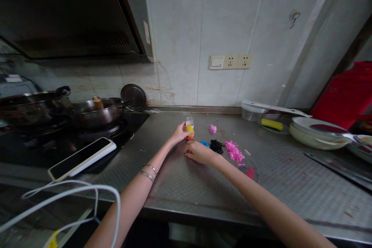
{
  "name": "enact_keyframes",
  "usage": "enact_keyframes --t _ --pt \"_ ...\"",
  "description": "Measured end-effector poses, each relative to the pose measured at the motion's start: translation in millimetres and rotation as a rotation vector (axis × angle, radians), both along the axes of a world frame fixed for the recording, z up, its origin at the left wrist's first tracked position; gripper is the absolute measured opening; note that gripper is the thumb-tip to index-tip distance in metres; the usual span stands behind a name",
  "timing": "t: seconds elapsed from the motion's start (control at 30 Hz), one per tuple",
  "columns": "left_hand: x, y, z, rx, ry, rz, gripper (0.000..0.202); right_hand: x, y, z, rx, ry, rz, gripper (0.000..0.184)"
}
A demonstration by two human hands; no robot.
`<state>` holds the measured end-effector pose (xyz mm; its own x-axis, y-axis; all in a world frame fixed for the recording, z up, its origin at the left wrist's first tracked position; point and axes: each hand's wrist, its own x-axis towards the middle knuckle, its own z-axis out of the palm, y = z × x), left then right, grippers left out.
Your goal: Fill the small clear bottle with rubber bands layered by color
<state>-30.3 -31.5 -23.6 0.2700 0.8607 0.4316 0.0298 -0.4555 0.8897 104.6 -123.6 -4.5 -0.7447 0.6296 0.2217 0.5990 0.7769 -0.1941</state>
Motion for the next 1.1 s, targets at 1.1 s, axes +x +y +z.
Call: enact_keyframes --t 1.1 --pt "2.2 -6.9 3.1 -0.06 -0.054 -0.008 0.039 25.1 71.4 56.6 0.143 0.655 -0.243 0.033"
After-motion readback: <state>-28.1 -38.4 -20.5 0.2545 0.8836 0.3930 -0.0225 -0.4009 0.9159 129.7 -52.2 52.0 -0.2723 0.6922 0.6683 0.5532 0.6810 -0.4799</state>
